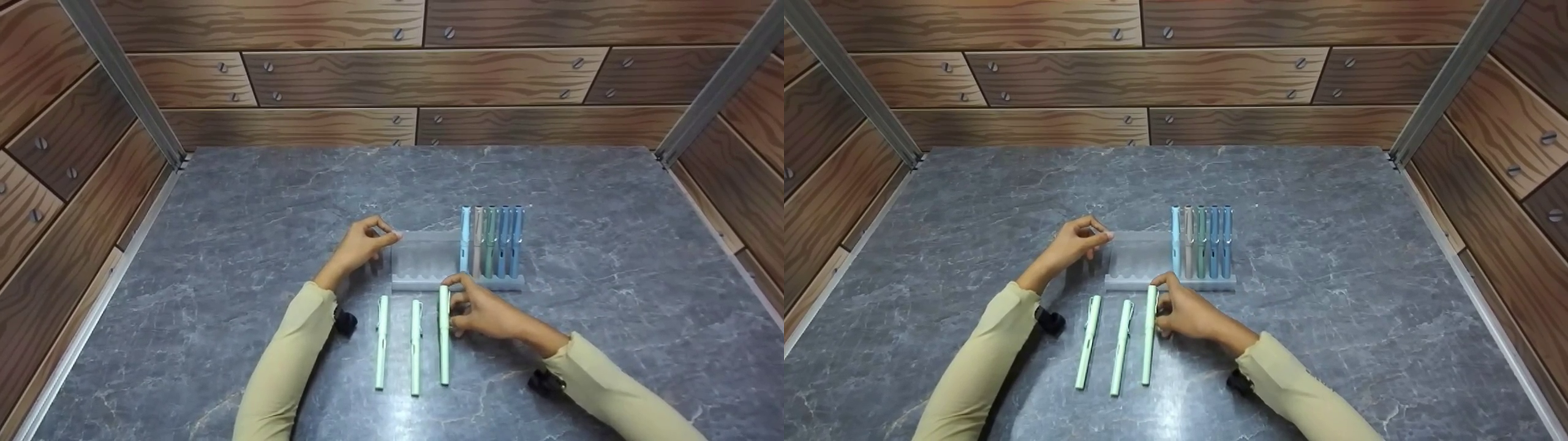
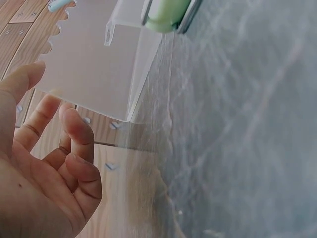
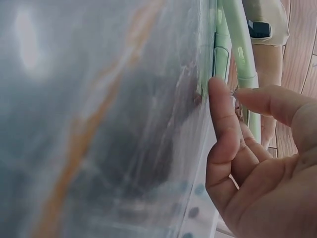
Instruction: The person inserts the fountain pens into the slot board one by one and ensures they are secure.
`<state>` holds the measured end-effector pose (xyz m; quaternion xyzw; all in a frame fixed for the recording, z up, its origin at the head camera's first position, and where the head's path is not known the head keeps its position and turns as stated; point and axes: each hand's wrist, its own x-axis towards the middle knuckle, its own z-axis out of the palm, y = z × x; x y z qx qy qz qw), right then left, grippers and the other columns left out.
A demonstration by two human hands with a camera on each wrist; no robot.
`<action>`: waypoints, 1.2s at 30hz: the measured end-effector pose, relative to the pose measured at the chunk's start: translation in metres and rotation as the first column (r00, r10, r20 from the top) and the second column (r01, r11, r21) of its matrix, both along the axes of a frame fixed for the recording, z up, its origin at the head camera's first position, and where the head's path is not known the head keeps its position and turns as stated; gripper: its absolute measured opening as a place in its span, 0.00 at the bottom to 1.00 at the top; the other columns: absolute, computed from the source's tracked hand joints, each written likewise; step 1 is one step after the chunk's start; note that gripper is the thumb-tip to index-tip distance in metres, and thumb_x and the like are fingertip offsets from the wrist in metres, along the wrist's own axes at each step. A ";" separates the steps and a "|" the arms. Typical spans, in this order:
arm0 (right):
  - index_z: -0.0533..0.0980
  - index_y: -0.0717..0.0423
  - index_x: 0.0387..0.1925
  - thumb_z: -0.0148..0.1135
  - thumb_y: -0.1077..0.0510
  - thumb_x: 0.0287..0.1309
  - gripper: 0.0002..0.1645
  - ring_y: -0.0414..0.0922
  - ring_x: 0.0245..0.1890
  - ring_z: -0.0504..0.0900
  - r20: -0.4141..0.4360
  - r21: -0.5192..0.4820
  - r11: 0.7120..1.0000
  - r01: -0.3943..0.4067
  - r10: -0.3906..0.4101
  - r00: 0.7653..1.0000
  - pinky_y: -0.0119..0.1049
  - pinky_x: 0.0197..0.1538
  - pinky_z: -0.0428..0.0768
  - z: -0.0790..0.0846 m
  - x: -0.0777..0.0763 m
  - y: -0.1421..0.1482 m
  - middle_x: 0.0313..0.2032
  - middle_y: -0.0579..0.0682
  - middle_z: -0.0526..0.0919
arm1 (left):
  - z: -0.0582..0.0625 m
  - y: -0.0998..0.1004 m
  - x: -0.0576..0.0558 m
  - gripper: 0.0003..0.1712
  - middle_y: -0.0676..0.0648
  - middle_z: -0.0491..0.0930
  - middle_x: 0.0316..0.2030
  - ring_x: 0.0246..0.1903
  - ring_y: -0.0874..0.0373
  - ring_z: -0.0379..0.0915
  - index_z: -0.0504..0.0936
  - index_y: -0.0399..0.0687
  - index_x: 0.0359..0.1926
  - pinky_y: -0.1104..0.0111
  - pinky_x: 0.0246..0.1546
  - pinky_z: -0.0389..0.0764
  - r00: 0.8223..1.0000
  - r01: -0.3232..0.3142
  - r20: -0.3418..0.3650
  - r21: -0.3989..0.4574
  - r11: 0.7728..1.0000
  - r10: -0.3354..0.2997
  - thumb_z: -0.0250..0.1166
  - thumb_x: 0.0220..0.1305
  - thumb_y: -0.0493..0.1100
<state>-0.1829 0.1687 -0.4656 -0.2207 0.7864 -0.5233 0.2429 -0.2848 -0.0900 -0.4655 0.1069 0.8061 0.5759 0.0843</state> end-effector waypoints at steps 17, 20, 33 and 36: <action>0.50 0.67 0.61 0.54 0.75 0.52 0.36 0.38 0.18 0.76 0.069 -0.068 0.998 0.011 -0.006 0.998 0.31 0.25 0.79 0.001 -0.002 0.003 0.27 0.47 0.72 | 0.001 0.001 0.000 0.11 0.51 0.71 0.18 0.16 0.59 0.64 0.80 0.49 0.35 0.68 0.21 0.70 1.000 -0.002 -0.005 0.009 1.000 0.002 0.69 0.59 0.50; 0.51 0.65 0.60 0.54 0.74 0.51 0.36 0.37 0.18 0.74 0.066 -0.077 0.997 0.004 0.001 0.998 0.30 0.24 0.77 0.002 -0.001 0.004 0.27 0.47 0.73 | 0.001 0.001 0.001 0.11 0.52 0.70 0.17 0.16 0.60 0.64 0.79 0.49 0.35 0.68 0.21 0.70 1.000 -0.005 -0.009 0.007 1.000 0.005 0.69 0.59 0.50; 0.51 0.61 0.59 0.54 0.73 0.53 0.34 0.37 0.16 0.72 -0.035 -0.083 0.996 -0.019 0.016 0.999 0.31 0.19 0.75 0.012 0.002 0.014 0.30 0.51 0.72 | 0.000 0.000 0.000 0.12 0.48 0.72 0.19 0.16 0.60 0.65 0.79 0.50 0.35 0.70 0.20 0.69 1.000 0.003 0.001 0.003 1.000 -0.003 0.69 0.59 0.51; 0.51 0.61 0.59 0.53 0.74 0.52 0.35 0.36 0.15 0.71 -0.065 -0.087 0.996 -0.013 0.007 0.998 0.32 0.18 0.75 0.018 0.002 0.017 0.31 0.53 0.71 | 0.000 0.000 0.000 0.12 0.46 0.73 0.20 0.16 0.61 0.65 0.79 0.49 0.36 0.68 0.21 0.71 1.000 0.009 0.004 -0.002 1.000 -0.009 0.68 0.60 0.51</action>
